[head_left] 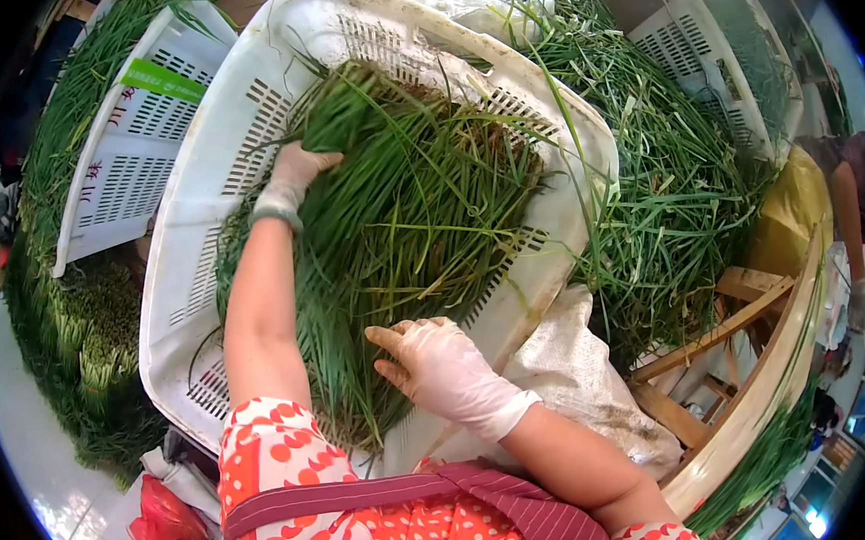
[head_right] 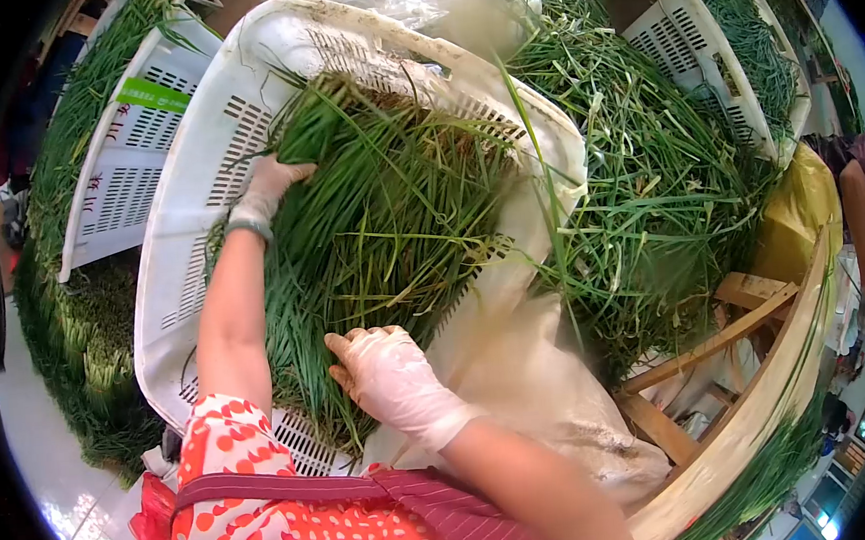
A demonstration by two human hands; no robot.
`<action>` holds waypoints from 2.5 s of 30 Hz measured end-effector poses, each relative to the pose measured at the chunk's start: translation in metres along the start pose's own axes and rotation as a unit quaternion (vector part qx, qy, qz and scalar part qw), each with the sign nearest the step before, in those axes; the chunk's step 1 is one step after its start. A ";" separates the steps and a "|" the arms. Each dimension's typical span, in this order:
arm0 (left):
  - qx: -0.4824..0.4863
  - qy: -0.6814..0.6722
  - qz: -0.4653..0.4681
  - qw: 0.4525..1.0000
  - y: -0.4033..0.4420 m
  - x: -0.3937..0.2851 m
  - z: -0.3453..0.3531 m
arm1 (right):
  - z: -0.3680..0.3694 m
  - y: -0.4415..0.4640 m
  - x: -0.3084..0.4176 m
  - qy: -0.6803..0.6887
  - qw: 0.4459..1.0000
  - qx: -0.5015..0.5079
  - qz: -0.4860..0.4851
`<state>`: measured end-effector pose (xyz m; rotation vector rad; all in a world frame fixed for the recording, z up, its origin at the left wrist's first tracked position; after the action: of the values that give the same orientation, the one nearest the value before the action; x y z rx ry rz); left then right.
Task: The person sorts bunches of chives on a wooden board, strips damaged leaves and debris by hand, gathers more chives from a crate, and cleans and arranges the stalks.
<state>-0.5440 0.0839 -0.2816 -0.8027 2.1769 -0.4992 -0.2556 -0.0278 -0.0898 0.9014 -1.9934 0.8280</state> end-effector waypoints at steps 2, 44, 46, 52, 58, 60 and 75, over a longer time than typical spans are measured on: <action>0.022 -0.070 0.059 0.996 -0.034 -0.012 0.013 | -0.004 0.000 0.002 -0.003 1.000 -0.006 0.003; 0.028 0.258 0.281 0.924 -0.069 -0.138 0.053 | -0.039 0.073 -0.148 0.744 0.586 -0.275 0.168; 0.024 0.239 0.280 0.929 -0.064 -0.143 0.056 | -0.038 0.077 -0.155 0.720 0.614 -0.285 0.154; 0.018 0.142 0.316 0.938 -0.065 -0.132 0.062 | -0.042 0.077 -0.152 0.730 0.607 -0.271 0.155; 0.162 -0.178 0.331 0.912 -0.114 -0.119 0.053 | -0.052 0.079 -0.130 0.720 0.640 -0.227 0.143; 0.145 -0.197 0.333 0.911 -0.141 -0.124 0.047 | -0.056 0.085 -0.117 0.694 0.674 -0.224 0.119; -0.003 -0.423 0.318 0.848 -0.222 -0.114 0.065 | -0.080 0.061 -0.041 0.547 0.793 -0.268 0.013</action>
<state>-0.3492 -0.0068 -0.1388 -0.1734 1.4547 0.1954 -0.2562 0.0807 -0.1001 -0.0254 -1.0632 0.5248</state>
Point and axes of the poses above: each hand's wrist, its own y-axis towards the middle knuckle, its own z-axis out of the palm, x = y × z, the point moved 2 cm from there along y, towards the middle knuckle, and after that the axes turned 10 degrees about y, right-handed, at the moved point
